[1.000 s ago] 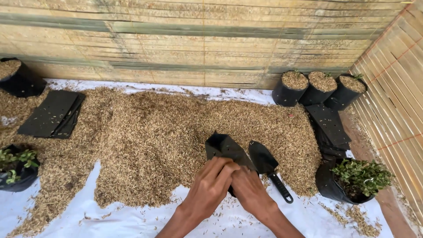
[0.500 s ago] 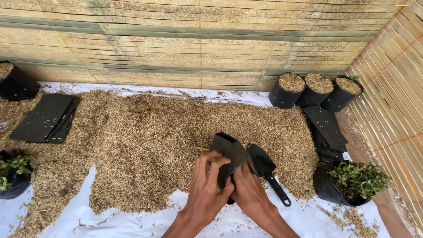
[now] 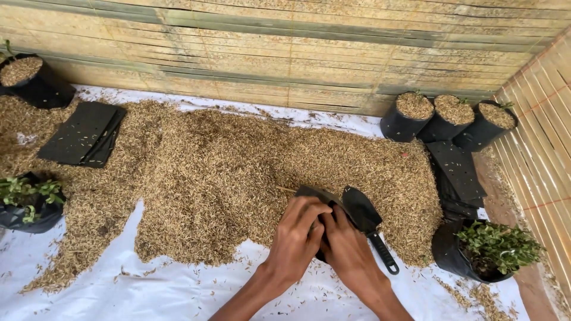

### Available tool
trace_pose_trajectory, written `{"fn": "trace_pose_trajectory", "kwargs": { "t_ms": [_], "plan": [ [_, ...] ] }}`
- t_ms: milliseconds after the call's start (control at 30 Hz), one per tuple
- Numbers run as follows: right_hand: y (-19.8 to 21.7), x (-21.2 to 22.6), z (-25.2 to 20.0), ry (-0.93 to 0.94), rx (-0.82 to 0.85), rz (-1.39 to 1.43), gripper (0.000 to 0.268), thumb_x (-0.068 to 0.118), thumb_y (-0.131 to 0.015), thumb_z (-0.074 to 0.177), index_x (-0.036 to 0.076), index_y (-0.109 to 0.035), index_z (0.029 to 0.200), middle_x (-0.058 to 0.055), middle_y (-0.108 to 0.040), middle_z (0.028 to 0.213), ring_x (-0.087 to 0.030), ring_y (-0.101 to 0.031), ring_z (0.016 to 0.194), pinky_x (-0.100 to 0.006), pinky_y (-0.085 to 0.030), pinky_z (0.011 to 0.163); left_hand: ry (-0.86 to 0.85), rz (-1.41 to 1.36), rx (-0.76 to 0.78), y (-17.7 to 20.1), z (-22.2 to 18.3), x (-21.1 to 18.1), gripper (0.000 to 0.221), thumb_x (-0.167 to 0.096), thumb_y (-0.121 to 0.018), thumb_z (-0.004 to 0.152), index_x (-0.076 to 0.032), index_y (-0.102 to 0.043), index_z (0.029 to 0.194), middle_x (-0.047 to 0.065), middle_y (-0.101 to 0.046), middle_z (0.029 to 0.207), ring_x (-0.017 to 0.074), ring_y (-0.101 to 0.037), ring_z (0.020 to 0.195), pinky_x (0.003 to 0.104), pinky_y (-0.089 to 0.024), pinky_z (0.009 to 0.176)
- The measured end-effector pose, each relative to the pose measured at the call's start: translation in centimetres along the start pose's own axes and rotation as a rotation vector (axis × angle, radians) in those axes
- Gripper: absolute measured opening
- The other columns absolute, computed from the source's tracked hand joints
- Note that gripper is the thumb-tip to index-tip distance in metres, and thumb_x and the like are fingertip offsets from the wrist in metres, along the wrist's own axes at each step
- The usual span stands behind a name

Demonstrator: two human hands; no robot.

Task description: The person fills a black plastic planting bag with a dry husk-like growing medium using a small hand trowel and then packs the medium down by hand.

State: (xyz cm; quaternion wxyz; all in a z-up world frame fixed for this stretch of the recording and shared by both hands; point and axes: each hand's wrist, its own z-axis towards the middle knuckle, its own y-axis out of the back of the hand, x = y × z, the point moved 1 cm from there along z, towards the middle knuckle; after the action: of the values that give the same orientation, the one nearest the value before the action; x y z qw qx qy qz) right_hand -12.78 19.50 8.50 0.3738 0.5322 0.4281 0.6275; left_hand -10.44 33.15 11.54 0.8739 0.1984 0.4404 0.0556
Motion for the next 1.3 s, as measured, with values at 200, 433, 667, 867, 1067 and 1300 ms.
{"fn": "trace_pose_trajectory", "kwargs": {
  "t_ms": [200,433,667,867,1067,1300],
  "plan": [
    [7.6,-0.5,-4.1,-0.009,-0.362,0.331,0.034,0.002,-0.073,0.082,0.012,-0.072,0.115,-0.001,-0.075,0.102,-0.010,-0.066,0.065,-0.022,-0.054,0.056,0.028,0.024,0.019,0.7,3.6,0.0,0.035,0.024,-0.058,0.074,0.001,-0.072,0.097,0.013,-0.071,0.109,0.0251,-0.068,0.098,0.033,-0.067,0.088],
    [3.8,-8.0,-6.0,-0.604,-0.005,-0.100,0.055,0.031,-0.062,0.094,0.020,-0.046,0.146,-0.014,-0.055,0.139,-0.031,-0.074,0.064,-0.045,-0.070,0.059,0.090,0.130,0.095,0.1,6.9,2.5,0.028,0.024,-0.060,0.069,0.002,-0.074,0.078,0.012,-0.073,0.105,0.0236,-0.065,0.096,0.028,-0.065,0.079],
    [-3.0,-12.3,-5.3,-0.614,0.106,-0.057,0.043,0.030,-0.061,0.099,0.016,-0.054,0.139,-0.011,-0.066,0.121,-0.032,-0.075,0.095,-0.048,-0.062,0.081,0.301,0.296,0.337,-0.9,7.4,5.1,0.038,0.008,-0.068,0.079,0.000,-0.070,0.116,0.019,-0.066,0.116,0.0349,-0.062,0.117,0.043,-0.057,0.091],
    [1.3,-11.2,-10.8,-0.400,0.059,0.133,0.044,0.022,-0.067,0.091,0.017,-0.063,0.134,-0.009,-0.076,0.106,-0.031,-0.075,0.077,-0.043,-0.058,0.065,0.335,0.212,0.249,2.5,7.9,2.6,0.055,0.018,-0.061,0.071,0.004,-0.065,0.124,0.023,-0.064,0.128,0.0384,-0.060,0.122,0.044,-0.055,0.099],
    [-1.9,-11.2,-16.3,-0.392,0.187,0.051,0.047,0.035,-0.072,0.083,0.029,-0.066,0.130,0.002,-0.079,0.098,-0.022,-0.077,0.063,-0.037,-0.058,0.057,0.268,0.234,-0.076,7.6,8.2,-0.7,0.064,0.023,-0.060,0.064,0.008,-0.061,0.126,0.026,-0.061,0.131,0.0379,-0.066,0.107,0.031,-0.068,0.078],
    [-5.9,-7.6,-12.9,-0.220,0.159,-0.145,0.052,0.041,-0.062,0.091,0.019,-0.055,0.139,-0.011,-0.074,0.086,-0.030,-0.069,0.046,-0.043,-0.059,0.045,0.279,0.296,-0.195,9.0,7.6,-1.0,0.067,0.024,-0.064,0.061,0.008,-0.061,0.126,0.024,-0.064,0.130,0.0355,-0.065,0.108,0.034,-0.069,0.078]
  ]
}}
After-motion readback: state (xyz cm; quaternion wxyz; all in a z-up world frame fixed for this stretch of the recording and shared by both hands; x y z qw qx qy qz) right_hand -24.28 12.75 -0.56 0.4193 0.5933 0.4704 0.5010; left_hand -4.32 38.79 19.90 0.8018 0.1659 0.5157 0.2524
